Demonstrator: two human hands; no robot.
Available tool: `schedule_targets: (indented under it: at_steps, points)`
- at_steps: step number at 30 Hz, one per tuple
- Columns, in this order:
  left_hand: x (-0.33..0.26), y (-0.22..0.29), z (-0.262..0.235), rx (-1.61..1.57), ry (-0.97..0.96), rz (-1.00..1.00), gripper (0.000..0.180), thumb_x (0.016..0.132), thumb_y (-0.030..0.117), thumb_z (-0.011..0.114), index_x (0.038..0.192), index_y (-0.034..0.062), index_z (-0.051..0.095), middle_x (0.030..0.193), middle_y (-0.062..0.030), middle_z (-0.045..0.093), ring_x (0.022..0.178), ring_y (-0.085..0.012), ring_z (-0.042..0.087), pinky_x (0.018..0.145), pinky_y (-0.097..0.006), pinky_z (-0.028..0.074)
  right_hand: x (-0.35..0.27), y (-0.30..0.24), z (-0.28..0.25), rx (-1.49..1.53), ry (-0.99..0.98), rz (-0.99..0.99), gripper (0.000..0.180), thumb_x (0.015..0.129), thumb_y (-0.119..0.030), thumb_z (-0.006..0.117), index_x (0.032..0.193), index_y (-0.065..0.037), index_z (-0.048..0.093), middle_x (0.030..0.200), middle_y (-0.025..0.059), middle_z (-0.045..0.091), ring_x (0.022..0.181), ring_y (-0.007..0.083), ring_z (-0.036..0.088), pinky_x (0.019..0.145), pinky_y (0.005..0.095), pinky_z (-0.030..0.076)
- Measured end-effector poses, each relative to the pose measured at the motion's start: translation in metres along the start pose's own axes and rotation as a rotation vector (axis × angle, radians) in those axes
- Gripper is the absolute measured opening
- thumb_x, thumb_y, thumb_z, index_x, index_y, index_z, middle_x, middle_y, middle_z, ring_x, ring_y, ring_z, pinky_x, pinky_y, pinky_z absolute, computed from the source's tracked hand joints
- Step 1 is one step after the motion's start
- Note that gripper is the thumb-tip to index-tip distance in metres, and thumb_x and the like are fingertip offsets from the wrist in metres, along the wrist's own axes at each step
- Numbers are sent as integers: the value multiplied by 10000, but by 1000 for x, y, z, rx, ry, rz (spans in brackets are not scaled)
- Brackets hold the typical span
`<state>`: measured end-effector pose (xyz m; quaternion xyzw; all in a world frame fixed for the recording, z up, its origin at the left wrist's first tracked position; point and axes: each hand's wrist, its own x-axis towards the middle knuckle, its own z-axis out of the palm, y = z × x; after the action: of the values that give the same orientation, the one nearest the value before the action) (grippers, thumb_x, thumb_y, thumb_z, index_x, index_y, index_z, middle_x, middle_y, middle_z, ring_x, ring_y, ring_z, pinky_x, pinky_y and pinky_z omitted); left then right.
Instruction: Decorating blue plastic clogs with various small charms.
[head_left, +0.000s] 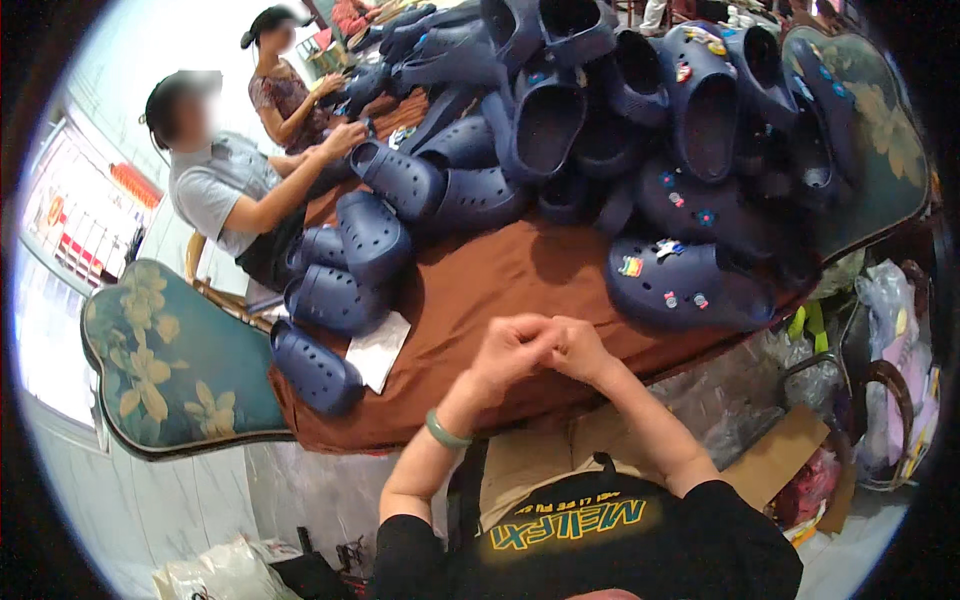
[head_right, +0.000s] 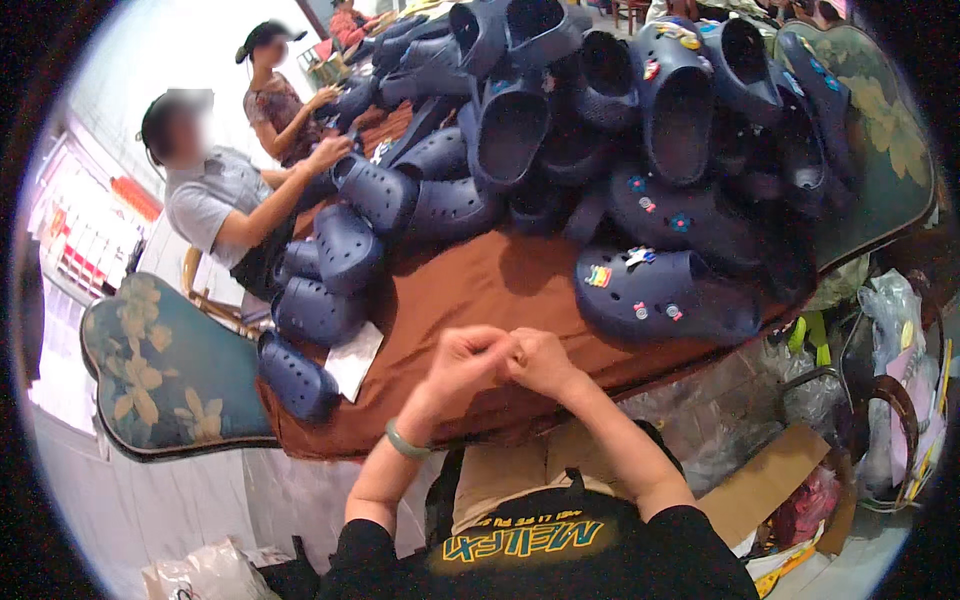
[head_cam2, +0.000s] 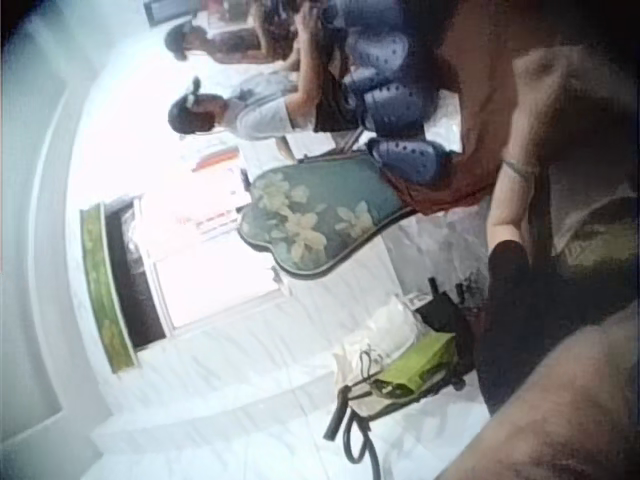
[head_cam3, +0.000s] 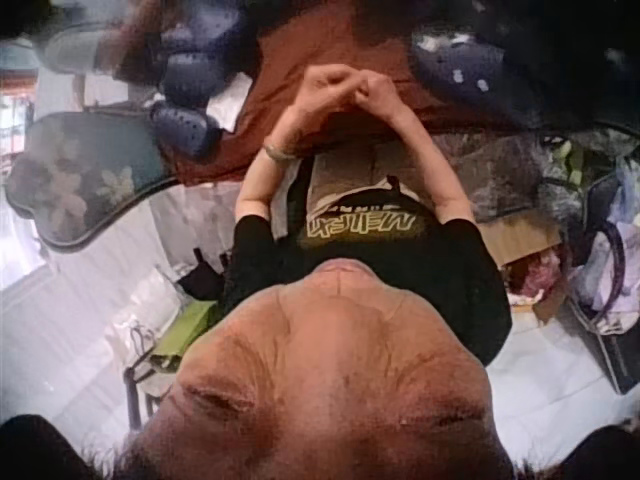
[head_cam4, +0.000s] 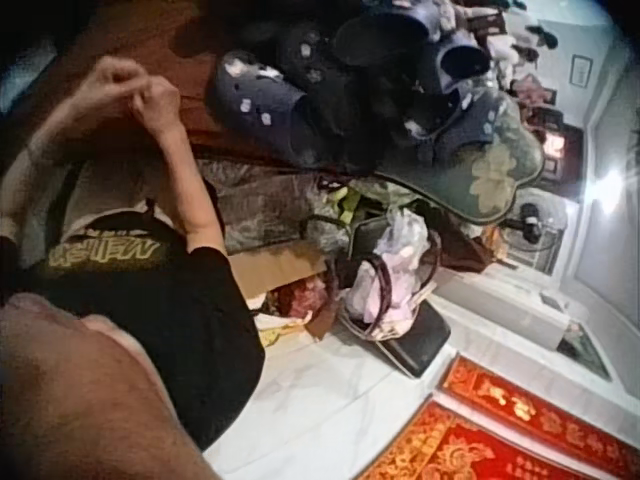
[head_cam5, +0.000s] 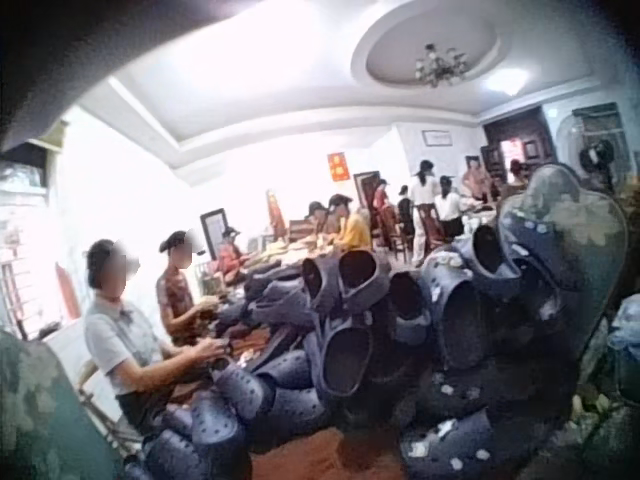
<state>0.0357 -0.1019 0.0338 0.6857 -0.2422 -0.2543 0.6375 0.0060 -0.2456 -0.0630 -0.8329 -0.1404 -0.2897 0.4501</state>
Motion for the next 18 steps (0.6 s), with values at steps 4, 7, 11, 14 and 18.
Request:
schedule_targets:
  at_steps: [4, 7, 11, 14, 18]
  points:
    - [72, 56, -28, 234, 131, 281, 180, 915, 147, 622, 924, -23, 683, 739, -22, 650, 693, -71, 599, 620, -224, 483, 6, -18, -9, -156, -141, -38, 339, 858, -251, 649, 591, -51, 586, 649, 126, 576, 643, 306, 593, 570, 425, 483]
    - [148, 98, -34, 412, 321, 642, 204, 929, 135, 579, 1003, -33, 668, 896, -69, 671, 857, -131, 616, 765, -259, 483, 1, -15, -9, -159, -125, -77, 350, 855, -261, 656, 577, -59, 590, 651, 124, 579, 642, 305, 593, 562, 421, 487]
    - [273, 133, -81, 487, 716, 771, 352, 895, 189, 592, 1155, -48, 580, 1055, -148, 654, 925, -232, 626, 825, -315, 481, 4, -20, -4, -116, -146, -122, 337, 847, -250, 668, 577, -66, 584, 639, 108, 571, 639, 292, 587, 565, 404, 485]
    - [331, 157, -74, -193, 670, -27, 432, 845, 403, 613, 1152, 103, 561, 960, -127, 611, 846, -259, 546, 793, -432, 436, 4, -13, -12, -56, -129, -86, 328, 847, -241, 668, 584, -68, 575, 624, 95, 549, 630, 284, 573, 576, 396, 482]
    - [372, 143, -130, -258, 315, -142, 236, 836, 303, 635, 863, 69, 620, 949, -143, 642, 826, -281, 626, 685, -425, 526, 7, -16, -12, -14, -119, -94, 323, 848, -231, 672, 594, -69, 554, 635, 83, 534, 646, 268, 561, 581, 390, 475]
